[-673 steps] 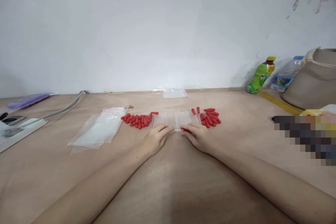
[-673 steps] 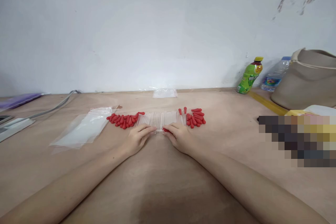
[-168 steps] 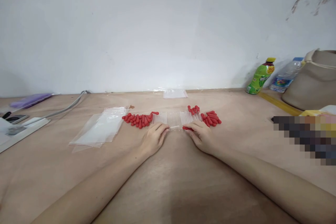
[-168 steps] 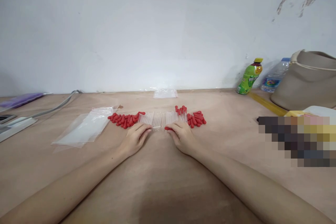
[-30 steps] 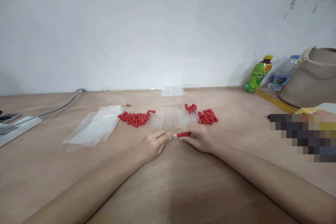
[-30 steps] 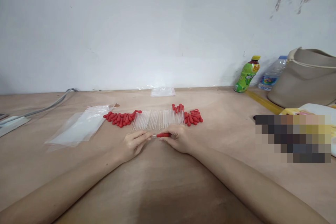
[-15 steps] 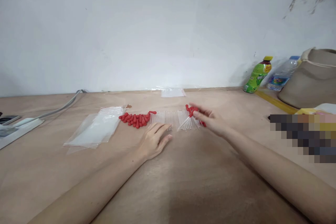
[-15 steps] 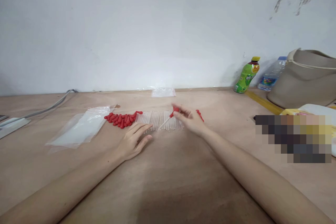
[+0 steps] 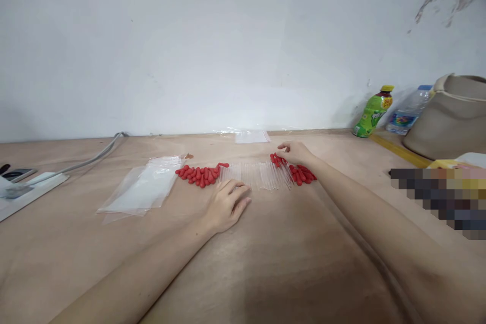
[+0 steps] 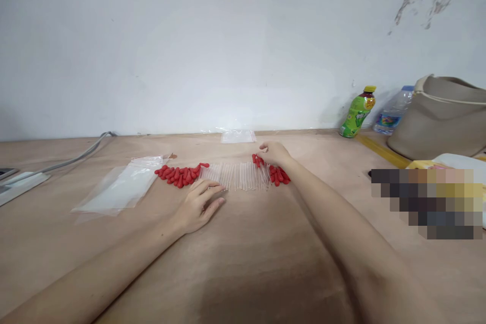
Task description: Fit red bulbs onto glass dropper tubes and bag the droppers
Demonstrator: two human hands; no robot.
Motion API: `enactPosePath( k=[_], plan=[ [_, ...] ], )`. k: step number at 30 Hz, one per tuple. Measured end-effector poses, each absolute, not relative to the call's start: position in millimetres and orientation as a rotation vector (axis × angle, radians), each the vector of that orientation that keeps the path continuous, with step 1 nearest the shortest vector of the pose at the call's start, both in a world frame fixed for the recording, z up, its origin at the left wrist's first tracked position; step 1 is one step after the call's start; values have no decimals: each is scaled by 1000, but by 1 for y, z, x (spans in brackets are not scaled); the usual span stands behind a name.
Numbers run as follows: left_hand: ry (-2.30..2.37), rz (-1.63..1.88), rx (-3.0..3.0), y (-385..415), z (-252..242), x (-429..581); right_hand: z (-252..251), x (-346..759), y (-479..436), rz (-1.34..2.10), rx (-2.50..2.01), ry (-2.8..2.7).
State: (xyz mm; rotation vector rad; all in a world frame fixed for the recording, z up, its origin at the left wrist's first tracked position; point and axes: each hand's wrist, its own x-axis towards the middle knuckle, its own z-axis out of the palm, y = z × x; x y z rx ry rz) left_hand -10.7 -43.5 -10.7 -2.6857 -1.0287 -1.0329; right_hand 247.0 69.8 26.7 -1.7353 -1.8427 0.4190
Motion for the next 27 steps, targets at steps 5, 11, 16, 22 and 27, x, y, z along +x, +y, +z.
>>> enactPosePath(
  k=[5, 11, 16, 22, 27],
  plan=[
    [-1106, -992, -2599, -43, -10, -6, 32, 287, 57, 333, -1819, -1798],
    [-1371, -913, -2420, -27, 1, 23, 18, 319, 53, 422, -1902, -1822],
    [-1745, -657, -2364, -6, 8, 53, 4, 320, 60, 515, -1922, -1839],
    [-1959, -399, -2289, 4, 14, 70, 1, 322, 64, 525, -1886, -1828],
    [-2026, -189, -2246, 5, 23, 80, 2, 323, 61, 574, -1812, -1804]
  ],
)
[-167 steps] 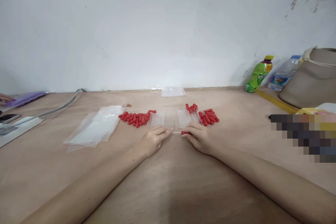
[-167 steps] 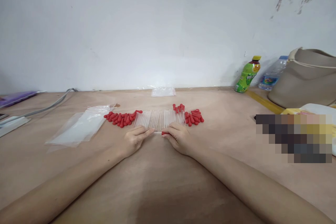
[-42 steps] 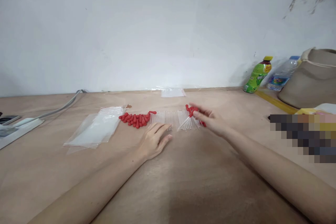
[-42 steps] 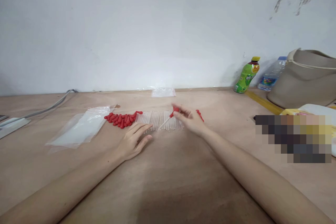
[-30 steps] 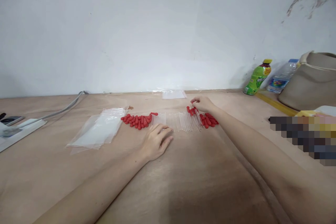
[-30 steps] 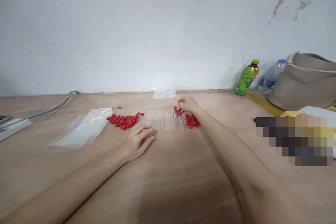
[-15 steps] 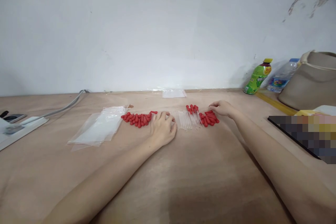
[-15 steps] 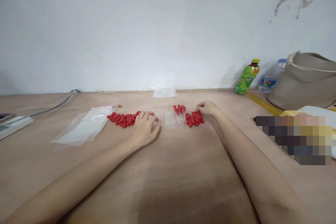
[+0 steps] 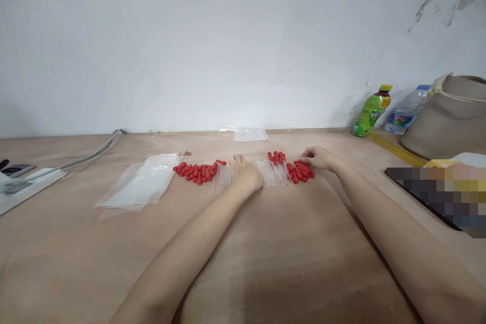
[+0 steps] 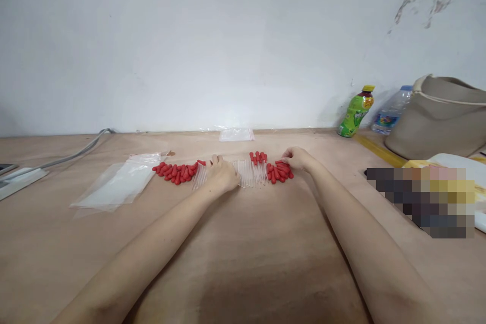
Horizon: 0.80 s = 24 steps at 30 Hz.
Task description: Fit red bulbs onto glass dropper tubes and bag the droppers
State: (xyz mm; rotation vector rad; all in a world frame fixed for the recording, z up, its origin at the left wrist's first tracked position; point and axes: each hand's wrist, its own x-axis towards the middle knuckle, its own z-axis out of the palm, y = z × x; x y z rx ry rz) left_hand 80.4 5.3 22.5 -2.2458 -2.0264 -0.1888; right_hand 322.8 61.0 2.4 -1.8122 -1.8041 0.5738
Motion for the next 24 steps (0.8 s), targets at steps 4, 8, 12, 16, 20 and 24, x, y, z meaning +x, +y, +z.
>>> enactPosePath(
  k=[4, 8, 12, 16, 20, 24],
  plan=[
    [-2090, -155, -2247, 10, 23, 85, 5, 322, 57, 595, -1766, -1738],
    [-2078, -208, -2265, 10, 25, 83, 19, 313, 52, 600, -1709, -1650],
    [-1968, -313, -2343, -1, 33, 68, 39, 288, 36, 798, -1498, -1547],
    [-1538, -575, -2517, -23, 30, 33, 32, 251, 9, 791, -1286, -1632],
    [-1218, -600, -2555, -37, 13, -7, 2, 221, -21, 449, -1013, -1814],
    [-904, -656, -2570, -37, -6, -25, -15, 208, -39, 213, -881, -1936]
  ],
)
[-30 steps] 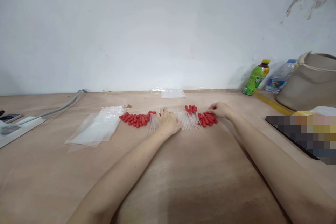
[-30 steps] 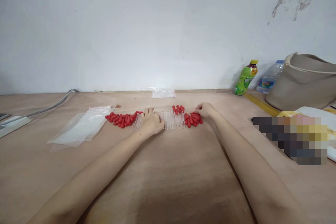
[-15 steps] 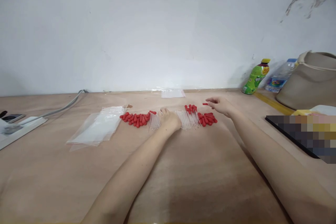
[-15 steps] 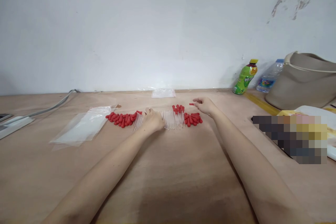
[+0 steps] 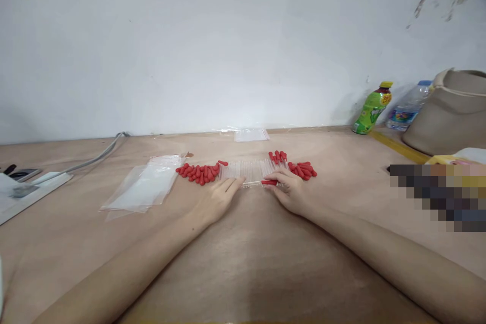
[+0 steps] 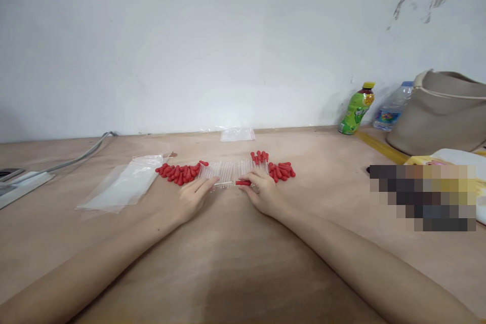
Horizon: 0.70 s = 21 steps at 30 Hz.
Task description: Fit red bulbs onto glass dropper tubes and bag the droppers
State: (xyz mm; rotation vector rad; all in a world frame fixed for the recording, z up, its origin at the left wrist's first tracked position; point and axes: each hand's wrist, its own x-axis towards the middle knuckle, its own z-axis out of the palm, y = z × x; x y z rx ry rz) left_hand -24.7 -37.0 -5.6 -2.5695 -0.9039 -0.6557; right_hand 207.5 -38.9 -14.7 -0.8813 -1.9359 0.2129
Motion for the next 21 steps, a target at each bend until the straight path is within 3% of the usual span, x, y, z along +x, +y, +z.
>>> enactPosePath(
  k=[7, 21],
  plan=[
    [-896, -821, -2552, -31, -19, -17, -18, 206, -40, 78, -886, -2019],
    [-803, -893, -2630, -27, -21, -20, -18, 207, -40, 242, -820, -2039]
  ],
)
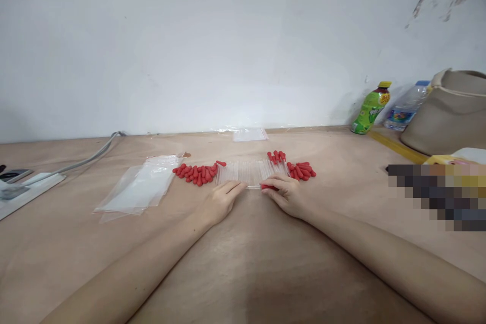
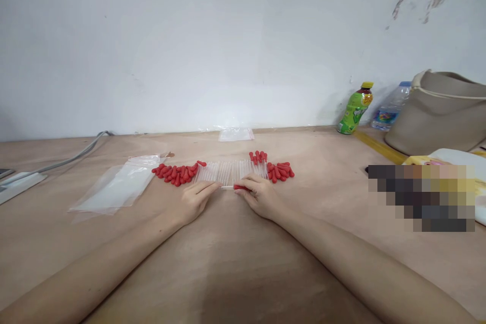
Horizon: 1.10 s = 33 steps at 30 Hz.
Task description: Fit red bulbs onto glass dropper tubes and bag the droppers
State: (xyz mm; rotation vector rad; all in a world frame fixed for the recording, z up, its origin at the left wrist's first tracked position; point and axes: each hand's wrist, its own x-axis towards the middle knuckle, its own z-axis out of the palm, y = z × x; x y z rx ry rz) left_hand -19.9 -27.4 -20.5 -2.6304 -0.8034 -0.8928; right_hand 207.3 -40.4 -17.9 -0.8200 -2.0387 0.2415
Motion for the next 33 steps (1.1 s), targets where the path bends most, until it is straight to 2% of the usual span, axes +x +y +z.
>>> enactPosePath(
  k=[20, 26, 33],
  plan=[
    [-624, -664, -2600, -37, -14, -17, -17, 206, -44, 57, -768, -2167],
    [-784, -864, -2537, -33, -17, -15, -16, 209, -35, 226, -769, -2073],
    [-857, -925, -2610, -30, -24, -17, -21, 211, -36, 163, -760, -2159]
  ],
)
